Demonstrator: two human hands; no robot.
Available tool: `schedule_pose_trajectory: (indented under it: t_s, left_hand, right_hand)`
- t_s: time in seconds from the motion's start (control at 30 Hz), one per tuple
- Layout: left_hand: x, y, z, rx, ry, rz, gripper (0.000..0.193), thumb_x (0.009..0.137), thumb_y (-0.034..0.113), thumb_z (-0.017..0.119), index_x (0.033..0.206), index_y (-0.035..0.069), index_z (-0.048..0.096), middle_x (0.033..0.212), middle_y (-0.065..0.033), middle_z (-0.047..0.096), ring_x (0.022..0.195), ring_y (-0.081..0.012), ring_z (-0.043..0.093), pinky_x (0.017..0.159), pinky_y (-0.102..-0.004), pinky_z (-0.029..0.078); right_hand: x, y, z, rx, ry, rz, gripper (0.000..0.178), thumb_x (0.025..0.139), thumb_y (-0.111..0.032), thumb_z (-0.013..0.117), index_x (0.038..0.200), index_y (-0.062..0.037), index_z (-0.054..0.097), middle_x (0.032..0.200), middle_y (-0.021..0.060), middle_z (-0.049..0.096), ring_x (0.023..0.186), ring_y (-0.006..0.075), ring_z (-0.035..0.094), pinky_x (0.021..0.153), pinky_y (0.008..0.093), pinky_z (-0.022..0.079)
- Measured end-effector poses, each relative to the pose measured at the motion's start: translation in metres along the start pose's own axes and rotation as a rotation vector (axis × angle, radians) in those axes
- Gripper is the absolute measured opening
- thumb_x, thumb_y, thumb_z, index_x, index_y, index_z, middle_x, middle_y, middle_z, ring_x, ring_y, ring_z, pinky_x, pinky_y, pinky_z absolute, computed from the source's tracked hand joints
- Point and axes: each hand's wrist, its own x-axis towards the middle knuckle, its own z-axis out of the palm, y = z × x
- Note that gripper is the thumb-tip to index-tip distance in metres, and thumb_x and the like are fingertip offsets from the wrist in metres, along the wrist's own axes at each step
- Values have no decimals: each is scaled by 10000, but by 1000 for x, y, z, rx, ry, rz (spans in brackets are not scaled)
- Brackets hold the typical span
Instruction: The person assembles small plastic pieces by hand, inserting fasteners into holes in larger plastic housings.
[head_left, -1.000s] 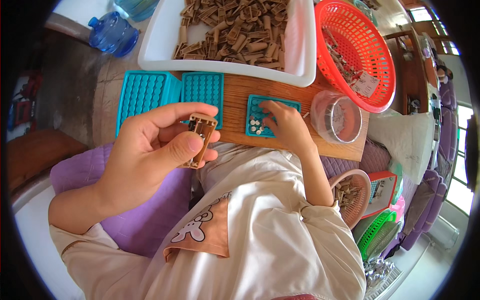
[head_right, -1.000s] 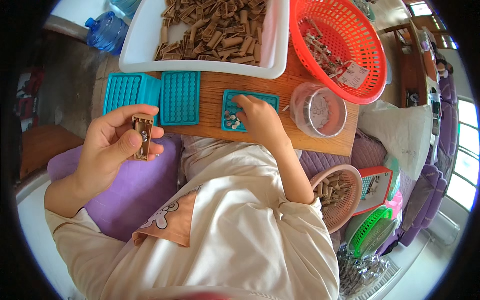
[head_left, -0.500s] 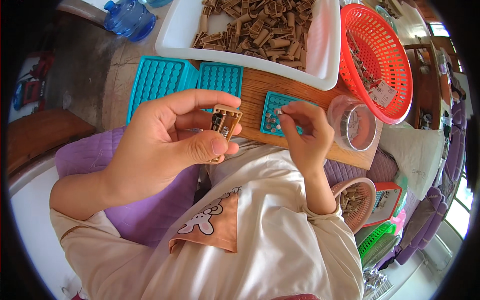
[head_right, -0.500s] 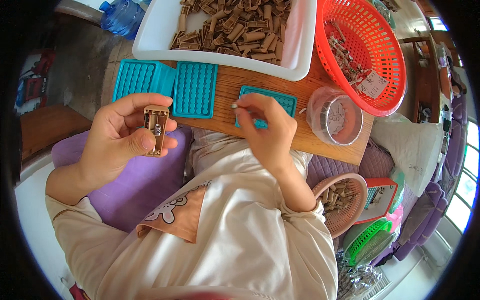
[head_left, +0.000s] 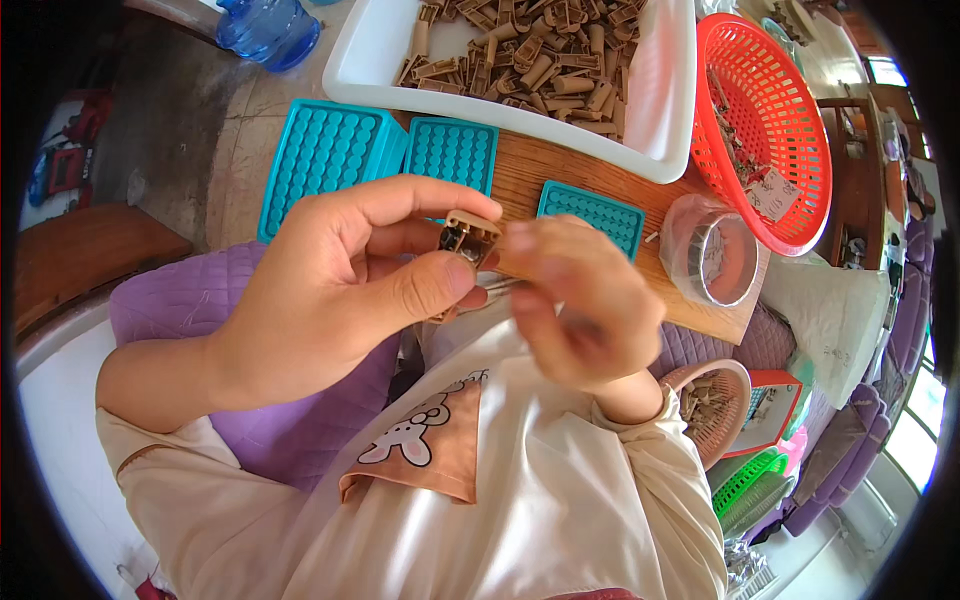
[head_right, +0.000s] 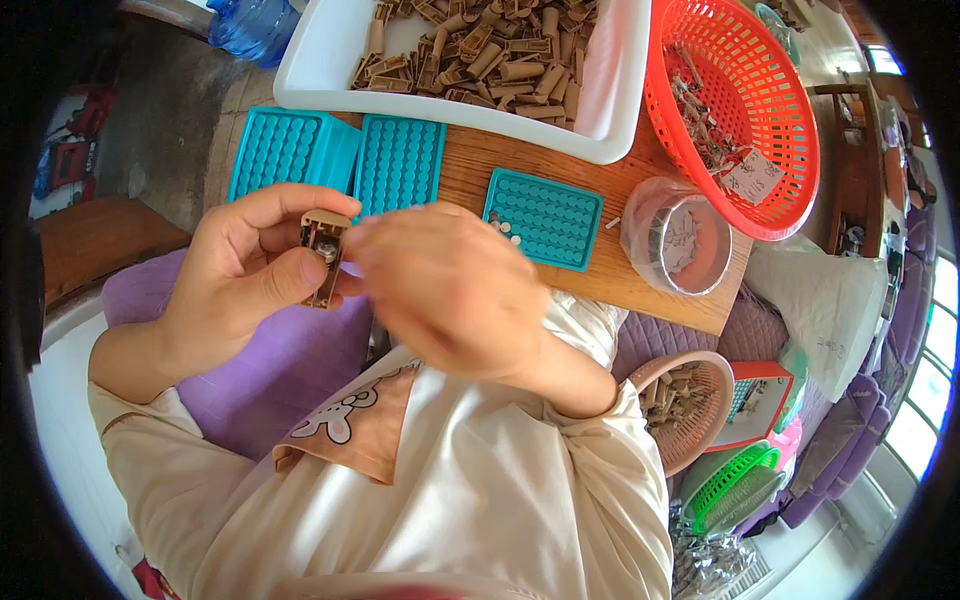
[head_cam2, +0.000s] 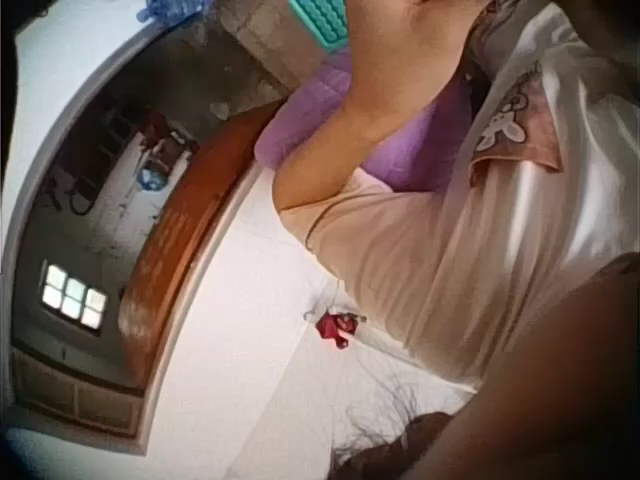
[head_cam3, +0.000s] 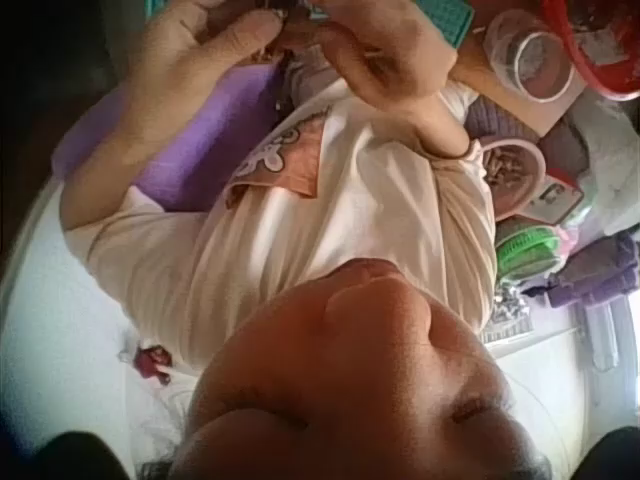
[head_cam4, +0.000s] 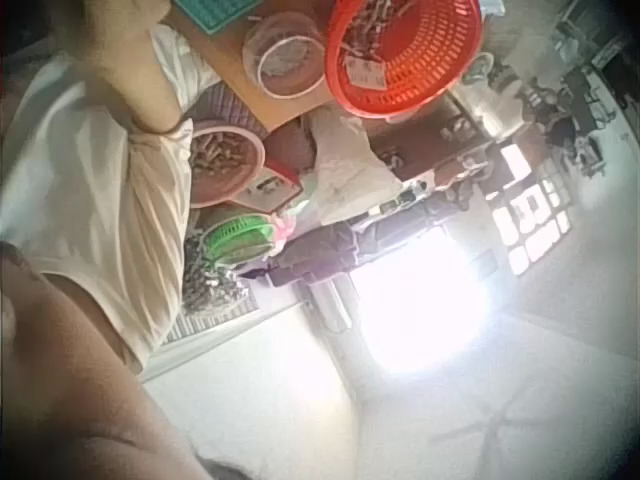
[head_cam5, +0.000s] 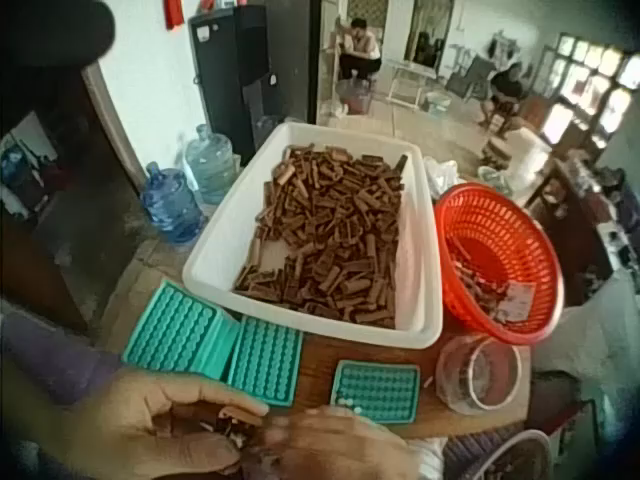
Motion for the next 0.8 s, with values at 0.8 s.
schedule_pose_trajectory:
  t_s: [0.8]
  left_hand:
    - [4, -1, 2, 58, -45, -48, 370, 747, 116, 609, 1063, -6, 462, 919, -86, 563, 799, -139, 563, 733, -265, 464]
  right_hand:
    - [-58, 56, -23, -308, -160, 572, 228, 678, 57, 567, 889, -15, 518, 732, 88, 562, 711, 202, 574, 618, 275, 459]
